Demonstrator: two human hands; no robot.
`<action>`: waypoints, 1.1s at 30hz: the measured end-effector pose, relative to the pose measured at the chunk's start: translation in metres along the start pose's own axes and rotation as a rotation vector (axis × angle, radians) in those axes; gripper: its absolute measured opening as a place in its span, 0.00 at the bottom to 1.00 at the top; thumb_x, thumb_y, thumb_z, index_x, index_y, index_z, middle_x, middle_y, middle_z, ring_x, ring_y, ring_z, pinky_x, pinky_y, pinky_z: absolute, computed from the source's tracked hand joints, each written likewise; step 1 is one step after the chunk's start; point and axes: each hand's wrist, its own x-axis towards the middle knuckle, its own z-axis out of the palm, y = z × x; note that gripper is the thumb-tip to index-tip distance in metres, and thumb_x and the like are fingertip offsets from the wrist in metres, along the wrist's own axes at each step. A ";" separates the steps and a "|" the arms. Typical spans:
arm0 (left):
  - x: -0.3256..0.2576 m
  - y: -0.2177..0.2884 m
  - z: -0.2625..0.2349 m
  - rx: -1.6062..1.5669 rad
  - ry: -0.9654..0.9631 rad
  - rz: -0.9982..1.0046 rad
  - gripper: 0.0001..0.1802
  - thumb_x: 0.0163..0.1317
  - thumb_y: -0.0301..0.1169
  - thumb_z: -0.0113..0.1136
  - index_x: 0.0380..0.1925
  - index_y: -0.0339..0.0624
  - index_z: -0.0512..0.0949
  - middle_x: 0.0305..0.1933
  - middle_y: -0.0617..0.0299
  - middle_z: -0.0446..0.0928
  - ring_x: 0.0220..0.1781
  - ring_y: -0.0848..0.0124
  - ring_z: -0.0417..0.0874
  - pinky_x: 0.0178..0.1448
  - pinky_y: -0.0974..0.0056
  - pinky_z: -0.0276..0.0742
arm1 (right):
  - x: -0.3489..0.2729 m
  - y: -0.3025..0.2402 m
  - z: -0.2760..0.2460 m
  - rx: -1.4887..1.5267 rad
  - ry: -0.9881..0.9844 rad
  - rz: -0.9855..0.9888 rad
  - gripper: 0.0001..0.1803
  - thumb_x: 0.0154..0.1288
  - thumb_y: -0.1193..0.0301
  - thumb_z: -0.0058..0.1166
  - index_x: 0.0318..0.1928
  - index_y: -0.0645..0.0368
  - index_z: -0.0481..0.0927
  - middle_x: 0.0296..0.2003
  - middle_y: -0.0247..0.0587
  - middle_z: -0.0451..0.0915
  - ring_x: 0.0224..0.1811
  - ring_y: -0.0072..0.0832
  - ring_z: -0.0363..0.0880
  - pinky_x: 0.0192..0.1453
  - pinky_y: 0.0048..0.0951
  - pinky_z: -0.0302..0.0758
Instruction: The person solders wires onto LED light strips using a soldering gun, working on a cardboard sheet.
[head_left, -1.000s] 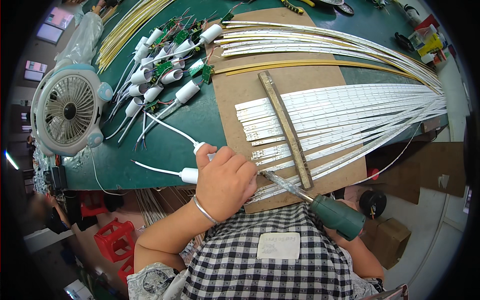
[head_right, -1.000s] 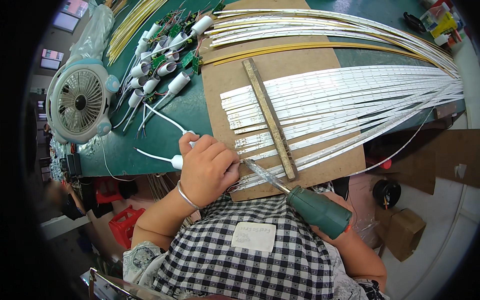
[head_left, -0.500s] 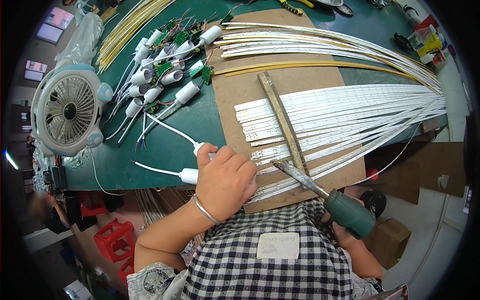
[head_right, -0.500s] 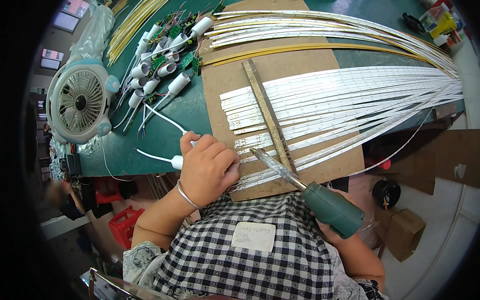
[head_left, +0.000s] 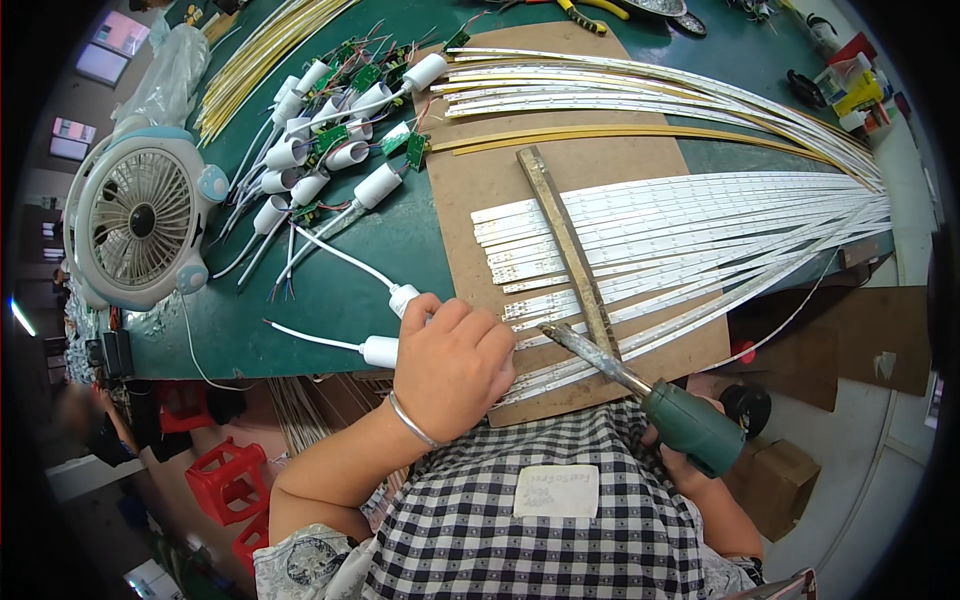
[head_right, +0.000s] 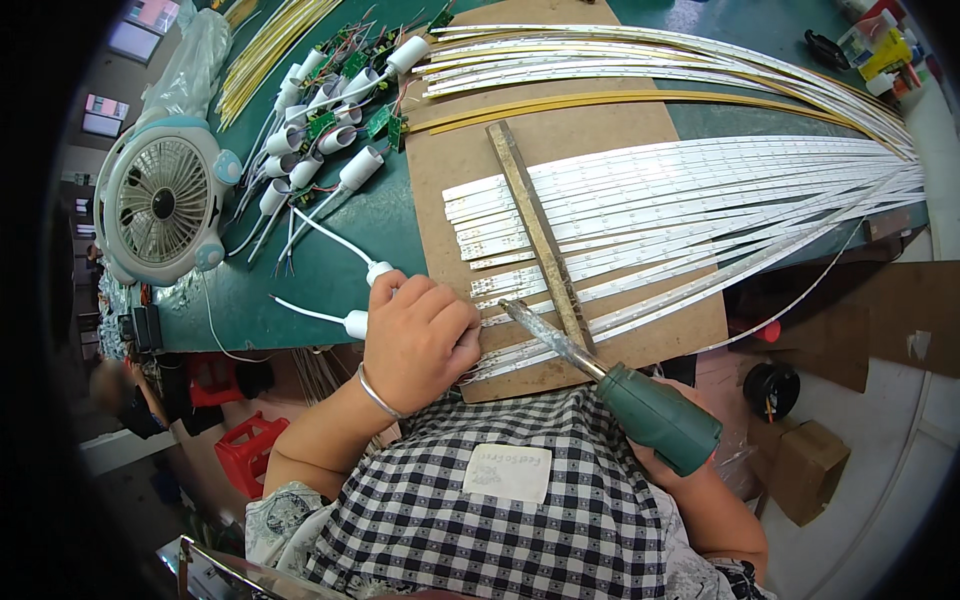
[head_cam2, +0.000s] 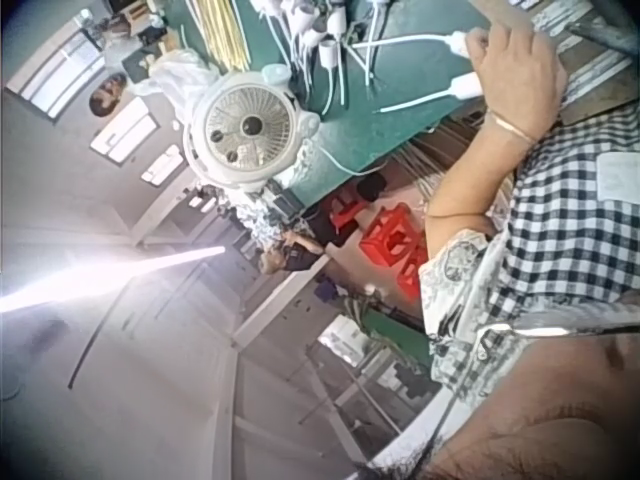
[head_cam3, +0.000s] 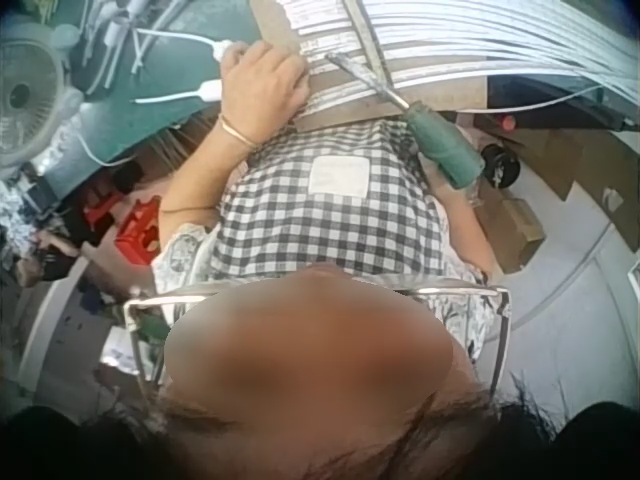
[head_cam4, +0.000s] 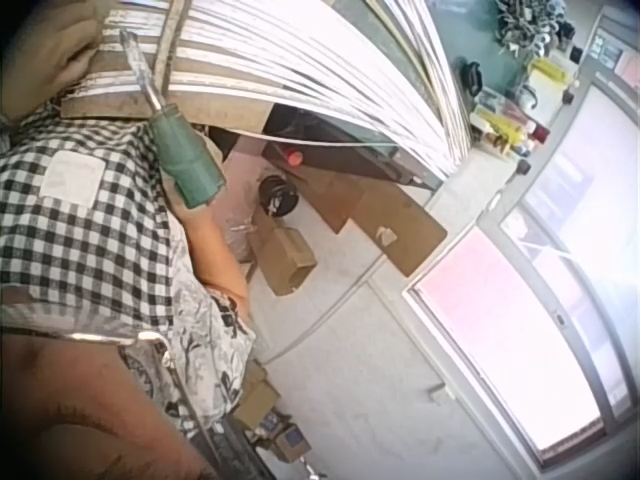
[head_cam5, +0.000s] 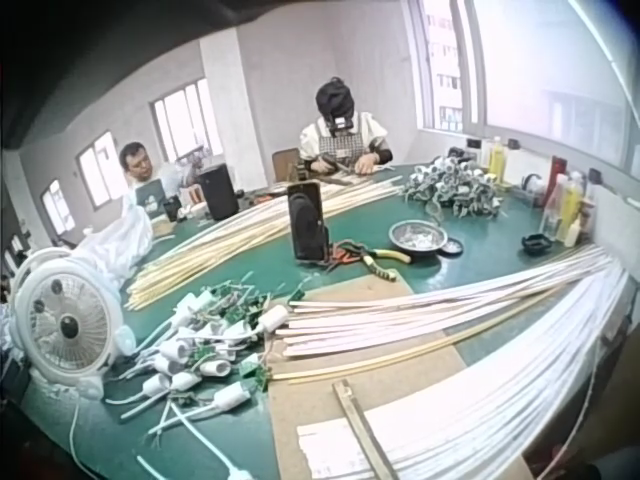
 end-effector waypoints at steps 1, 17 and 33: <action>-0.001 0.000 0.000 0.003 0.008 0.003 0.07 0.42 0.27 0.63 0.21 0.47 0.74 0.24 0.66 0.71 0.32 0.67 0.73 0.44 0.60 0.62 | -0.001 0.000 0.000 -0.043 0.002 -0.011 0.19 0.56 0.68 0.60 0.47 0.65 0.78 0.43 0.47 0.80 0.44 0.39 0.79 0.51 0.36 0.73; -0.002 -0.001 0.002 -0.021 0.015 0.021 0.07 0.43 0.27 0.63 0.22 0.47 0.74 0.25 0.65 0.71 0.32 0.66 0.72 0.43 0.60 0.63 | 0.009 -0.007 -0.004 0.019 -0.029 -0.005 0.19 0.56 0.67 0.60 0.46 0.66 0.78 0.42 0.47 0.80 0.43 0.38 0.80 0.49 0.34 0.75; -0.002 -0.026 -0.039 -0.063 -0.091 -0.070 0.15 0.48 0.41 0.66 0.35 0.49 0.78 0.40 0.65 0.76 0.48 0.63 0.74 0.59 0.54 0.58 | 0.010 -0.016 0.002 0.229 0.066 0.116 0.20 0.59 0.64 0.59 0.46 0.67 0.77 0.37 0.45 0.80 0.35 0.32 0.81 0.41 0.29 0.77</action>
